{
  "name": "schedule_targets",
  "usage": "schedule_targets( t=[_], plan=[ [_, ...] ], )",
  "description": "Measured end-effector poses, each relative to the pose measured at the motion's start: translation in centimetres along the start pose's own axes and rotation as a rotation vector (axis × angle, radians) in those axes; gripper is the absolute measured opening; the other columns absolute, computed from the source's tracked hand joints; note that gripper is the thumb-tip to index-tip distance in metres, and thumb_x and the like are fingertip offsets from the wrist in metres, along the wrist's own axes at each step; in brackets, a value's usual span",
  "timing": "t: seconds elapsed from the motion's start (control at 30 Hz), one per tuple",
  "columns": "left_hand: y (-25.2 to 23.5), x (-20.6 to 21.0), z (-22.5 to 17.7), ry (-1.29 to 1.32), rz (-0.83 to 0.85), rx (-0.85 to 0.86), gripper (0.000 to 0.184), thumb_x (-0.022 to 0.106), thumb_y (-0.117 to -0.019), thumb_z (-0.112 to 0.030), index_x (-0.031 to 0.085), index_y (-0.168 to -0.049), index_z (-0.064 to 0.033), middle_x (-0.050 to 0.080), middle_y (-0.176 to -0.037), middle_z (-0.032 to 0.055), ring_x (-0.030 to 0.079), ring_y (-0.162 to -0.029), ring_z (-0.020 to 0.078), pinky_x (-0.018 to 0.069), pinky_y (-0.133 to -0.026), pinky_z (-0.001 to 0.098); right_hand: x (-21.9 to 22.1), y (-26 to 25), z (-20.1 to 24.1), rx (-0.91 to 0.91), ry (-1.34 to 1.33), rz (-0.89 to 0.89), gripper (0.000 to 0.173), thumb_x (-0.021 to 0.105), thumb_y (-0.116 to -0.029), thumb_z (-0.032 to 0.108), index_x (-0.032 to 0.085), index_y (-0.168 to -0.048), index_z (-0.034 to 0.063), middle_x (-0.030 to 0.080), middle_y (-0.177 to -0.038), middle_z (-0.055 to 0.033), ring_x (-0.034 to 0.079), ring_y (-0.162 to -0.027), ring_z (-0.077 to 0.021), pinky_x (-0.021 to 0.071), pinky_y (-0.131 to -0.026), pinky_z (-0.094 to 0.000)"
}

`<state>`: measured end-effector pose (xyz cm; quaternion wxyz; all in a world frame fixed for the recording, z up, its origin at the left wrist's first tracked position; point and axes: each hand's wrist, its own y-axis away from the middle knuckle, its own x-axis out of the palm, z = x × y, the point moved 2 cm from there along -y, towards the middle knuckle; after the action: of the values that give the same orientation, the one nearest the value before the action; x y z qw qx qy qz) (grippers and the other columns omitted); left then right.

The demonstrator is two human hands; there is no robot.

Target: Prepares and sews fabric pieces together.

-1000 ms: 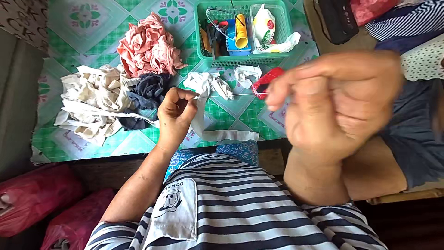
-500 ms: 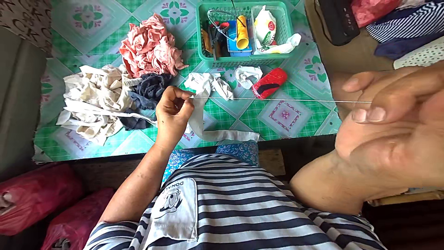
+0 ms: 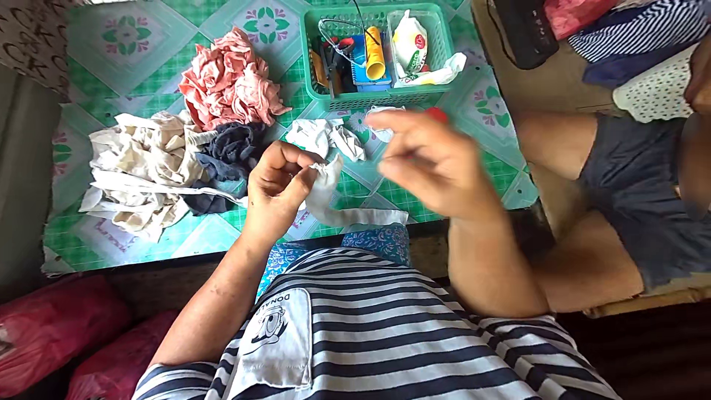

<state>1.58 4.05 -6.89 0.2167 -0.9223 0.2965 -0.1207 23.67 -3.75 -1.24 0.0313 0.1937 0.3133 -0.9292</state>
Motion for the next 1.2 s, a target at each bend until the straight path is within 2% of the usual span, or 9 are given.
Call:
schedule_targets(
  t=[0.07, 0.27, 0.4, 0.57, 0.67, 0.83, 1.0, 1.07, 1.2],
  plan=[
    [0.1, 0.4, -0.5, 0.002, 0.038, 0.008, 0.015, 0.058, -0.0982, -0.008, 0.064, -0.108, -0.0179, 0.071, -0.104, -0.006, 0.067, -0.091, 0.003, 0.0565, -0.08, 0.0204, 1.7, -0.6, -2.1, 0.06, -0.085, 0.062, 0.035, 0.059, -0.0984, 0.008, 0.062, -0.128, -0.0117, 0.061, -0.082, -0.0022, 0.049, -0.066, 0.0015, 0.044, -0.06, -0.0142],
    [0.4, -0.2, -0.5, 0.038, 0.001, 0.019, 0.016, 0.057, -0.0994, -0.007, 0.065, -0.108, -0.0177, 0.069, -0.103, -0.0056, 0.066, -0.09, 0.0037, 0.0567, -0.08, 0.0218, 3.4, -1.0, -3.3, 0.074, -0.217, -0.04, 0.009, 0.06, -0.0975, 0.0, 0.068, -0.099, -0.0049, 0.066, -0.086, -0.0002, 0.058, -0.075, 0.0019, 0.051, -0.07, -0.0147],
    [0.3, 0.1, -0.3, 0.168, -0.053, -0.034, 0.016, 0.055, -0.1004, -0.008, 0.064, -0.107, -0.0195, 0.07, -0.1, -0.0051, 0.067, -0.088, 0.0041, 0.0575, -0.078, 0.0218, 4.4, -0.7, -3.5, 0.16, -0.276, -0.199, 0.007, 0.06, -0.0972, 0.0, 0.067, -0.097, -0.0011, 0.064, -0.084, 0.0022, 0.058, -0.073, 0.0012, 0.0507, -0.067, -0.0153],
    [0.4, 0.7, -0.3, 0.143, 0.014, -0.147, 0.03, 0.069, -0.0961, -0.016, 0.058, -0.125, -0.014, 0.066, -0.104, -0.0039, 0.065, -0.084, 0.0042, 0.057, -0.077, 0.0208, 4.9, -0.4, -3.0, 0.182, -0.278, -0.219, 0.008, 0.059, -0.0974, 0.0, 0.067, -0.098, -0.0018, 0.065, -0.085, 0.0007, 0.06, -0.076, 0.0, 0.0519, -0.071, -0.0162],
    [0.3, 1.0, -0.1, 0.089, -0.033, -0.129, 0.02, 0.067, -0.096, -0.005, 0.065, -0.115, -0.0118, 0.07, -0.1, -0.0044, 0.068, -0.084, 0.0034, 0.0586, -0.078, 0.0208, 5.0, -0.4, -2.8, 0.176, -0.253, -0.212, 0.008, 0.059, -0.0975, 0.0, 0.067, -0.097, -0.002, 0.065, -0.084, 0.0009, 0.058, -0.074, 0.0008, 0.0501, -0.068, -0.0151],
    [0.2, 1.1, -0.1, 0.048, -0.103, -0.085, 0.01, 0.065, -0.0989, -0.008, 0.07, -0.104, -0.0158, 0.071, -0.098, -0.0069, 0.068, -0.087, 0.003, 0.0584, -0.079, 0.0216, 5.1, -0.2, -2.6, 0.177, -0.232, -0.235, 0.008, 0.059, -0.0972, 0.0, 0.067, -0.096, -0.002, 0.064, -0.083, 0.0011, 0.057, -0.073, 0.0011, 0.049, -0.067, -0.0145],
    [0.5, 0.8, -0.1, -0.032, -0.07, -0.104, 0.027, 0.048, -0.1097, -0.022, 0.071, -0.118, -0.0113, 0.073, -0.112, -0.0056, 0.07, -0.096, 0.0033, 0.0583, -0.086, 0.0239, 4.8, 0.2, -3.0, 0.216, -0.264, -0.268, 0.007, 0.059, -0.0975, 0.001, 0.066, -0.097, 0.0012, 0.064, -0.085, 0.003, 0.058, -0.074, 0.0013, 0.0494, -0.067, -0.0143],
    [0.6, 0.7, -0.3, -0.036, -0.022, -0.111, 0.029, 0.052, -0.108, -0.022, 0.066, -0.129, -0.007, 0.07, -0.114, -0.004, 0.067, -0.095, 0.0035, 0.0564, -0.086, 0.0236, 4.6, 0.3, -3.1, 0.224, -0.289, -0.284, 0.008, 0.059, -0.0977, 0.001, 0.067, -0.097, 0.0021, 0.064, -0.085, 0.0033, 0.057, -0.072, 0.0012, 0.0478, -0.064, -0.014],
    [0.7, 0.6, -0.1, 0.014, -0.096, -0.13, 0.015, 0.062, -0.1016, -0.009, 0.069, -0.114, -0.0117, 0.072, -0.102, -0.0051, 0.069, -0.089, 0.0045, 0.0589, -0.081, 0.0237, 4.5, 0.5, -3.3, 0.227, -0.253, -0.276, 0.008, 0.059, -0.0982, 0.002, 0.067, -0.099, 0.0013, 0.064, -0.085, 0.003, 0.056, -0.071, 0.0016, 0.0471, -0.064, -0.0137]
  ],
)
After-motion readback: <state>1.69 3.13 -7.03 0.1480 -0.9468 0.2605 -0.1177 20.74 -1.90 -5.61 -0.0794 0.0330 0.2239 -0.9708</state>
